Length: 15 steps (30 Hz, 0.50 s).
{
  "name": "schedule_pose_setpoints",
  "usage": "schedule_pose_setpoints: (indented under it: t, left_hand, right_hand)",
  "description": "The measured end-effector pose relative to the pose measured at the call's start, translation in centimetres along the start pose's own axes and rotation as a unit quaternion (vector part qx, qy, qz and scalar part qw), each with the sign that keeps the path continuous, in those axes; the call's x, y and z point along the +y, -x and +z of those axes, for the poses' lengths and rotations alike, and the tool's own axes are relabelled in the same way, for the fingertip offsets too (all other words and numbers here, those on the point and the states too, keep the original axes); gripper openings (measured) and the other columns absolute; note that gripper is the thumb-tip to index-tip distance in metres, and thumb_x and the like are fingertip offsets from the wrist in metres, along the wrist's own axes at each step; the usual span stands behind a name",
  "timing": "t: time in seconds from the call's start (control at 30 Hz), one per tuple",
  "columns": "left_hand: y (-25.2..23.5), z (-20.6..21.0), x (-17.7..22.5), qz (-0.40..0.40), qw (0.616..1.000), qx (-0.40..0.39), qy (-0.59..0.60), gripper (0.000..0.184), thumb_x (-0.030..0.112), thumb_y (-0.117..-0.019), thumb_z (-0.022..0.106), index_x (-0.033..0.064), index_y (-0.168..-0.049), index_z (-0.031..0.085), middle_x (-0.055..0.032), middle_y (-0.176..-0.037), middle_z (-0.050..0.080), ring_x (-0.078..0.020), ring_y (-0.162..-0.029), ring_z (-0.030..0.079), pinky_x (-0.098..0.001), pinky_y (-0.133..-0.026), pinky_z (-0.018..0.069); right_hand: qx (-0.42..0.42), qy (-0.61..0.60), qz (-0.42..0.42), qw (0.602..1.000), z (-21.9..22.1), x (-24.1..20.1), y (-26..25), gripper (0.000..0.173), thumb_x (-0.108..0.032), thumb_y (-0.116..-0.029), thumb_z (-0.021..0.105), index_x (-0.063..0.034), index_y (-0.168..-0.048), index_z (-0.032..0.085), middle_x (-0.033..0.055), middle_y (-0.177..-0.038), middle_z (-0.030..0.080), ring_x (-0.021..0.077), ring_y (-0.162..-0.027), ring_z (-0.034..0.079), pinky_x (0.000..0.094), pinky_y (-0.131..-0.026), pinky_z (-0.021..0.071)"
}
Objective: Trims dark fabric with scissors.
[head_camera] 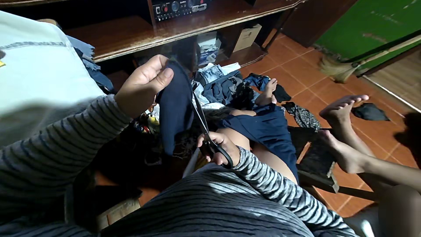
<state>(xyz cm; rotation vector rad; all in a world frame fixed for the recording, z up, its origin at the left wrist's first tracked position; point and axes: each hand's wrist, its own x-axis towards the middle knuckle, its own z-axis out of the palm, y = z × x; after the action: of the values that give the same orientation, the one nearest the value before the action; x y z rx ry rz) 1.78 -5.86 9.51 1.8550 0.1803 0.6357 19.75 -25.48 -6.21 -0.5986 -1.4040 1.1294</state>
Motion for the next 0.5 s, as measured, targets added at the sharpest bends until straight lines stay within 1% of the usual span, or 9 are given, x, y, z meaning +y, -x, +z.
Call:
schedule_pose_setpoints:
  t: [0.07,0.17,0.23,0.3,0.37,0.5]
  left_hand:
    - [0.02,0.19,-0.03,-0.007,1.000,0.000,-0.004,0.017,0.014,-0.1092,0.039,0.0161,-0.117,0.054,0.0106,-0.097,0.069,-0.0009,-0.091,0.069,-0.0227,-0.084,0.0595]
    - [0.04,0.37,-0.12,-0.023,1.000,0.005,-0.002,0.015,0.014,-0.1091,0.040,0.0153,-0.116,0.053,0.0077,-0.098,0.070,-0.0054,-0.095,0.070,-0.0284,-0.087,0.0603]
    - [0.03,0.38,-0.26,-0.026,1.000,0.007,-0.005,0.015,0.014,-0.1090,0.040,0.0150,-0.117,0.053,0.0072,-0.099,0.069,-0.0054,-0.096,0.070,-0.0289,-0.089,0.0599]
    - [0.03,0.44,-0.31,-0.026,1.000,0.007,-0.007,0.015,0.014,-0.1089,0.041,0.0153,-0.116,0.054,0.0076,-0.099,0.069,-0.0040,-0.094,0.069,-0.0271,-0.087,0.0599]
    - [0.05,0.48,-0.32,-0.029,1.000,0.003,0.002,0.014,0.014,-0.1091,0.041,0.0142,-0.116,0.053,0.0056,-0.099,0.069,-0.0061,-0.094,0.070,-0.0287,-0.087,0.0605]
    - [0.07,0.52,-0.48,-0.022,1.000,-0.005,0.008,0.014,0.014,-0.1087,0.041,0.0139,-0.115,0.053,0.0047,-0.100,0.069,-0.0074,-0.096,0.070,-0.0298,-0.088,0.0600]
  right_hand:
    - [0.005,0.004,-0.001,1.000,0.05,-0.13,-0.13,0.056,-0.057,-0.0898,0.071,-0.0086,-0.117,0.065,-0.0077,-0.079,0.062,-0.0013,-0.066,0.058,0.0182,-0.060,0.0503]
    - [0.009,0.013,-0.002,1.000,0.12,-0.25,-0.24,0.055,-0.056,-0.0900,0.072,-0.0085,-0.116,0.065,-0.0090,-0.081,0.062,-0.0023,-0.067,0.058,0.0176,-0.061,0.0511]
    - [0.012,0.016,-0.001,1.000,0.20,-0.22,-0.31,0.055,-0.056,-0.0896,0.072,-0.0081,-0.116,0.065,-0.0088,-0.079,0.061,-0.0017,-0.067,0.058,0.0185,-0.061,0.0512]
    - [0.017,0.027,0.003,0.999,0.26,-0.26,-0.42,0.056,-0.057,-0.0886,0.073,-0.0084,-0.115,0.066,-0.0083,-0.079,0.062,-0.0005,-0.067,0.059,0.0198,-0.062,0.0520]
    - [0.025,0.027,0.009,0.999,0.33,-0.31,-0.51,0.056,-0.057,-0.0873,0.074,-0.0091,-0.114,0.066,-0.0086,-0.078,0.062,-0.0004,-0.067,0.059,0.0200,-0.062,0.0522]
    - [0.035,0.010,0.017,0.999,0.38,-0.19,-0.41,0.052,-0.054,-0.0873,0.076,-0.0089,-0.112,0.067,-0.0103,-0.076,0.061,-0.0034,-0.062,0.056,0.0164,-0.055,0.0495]
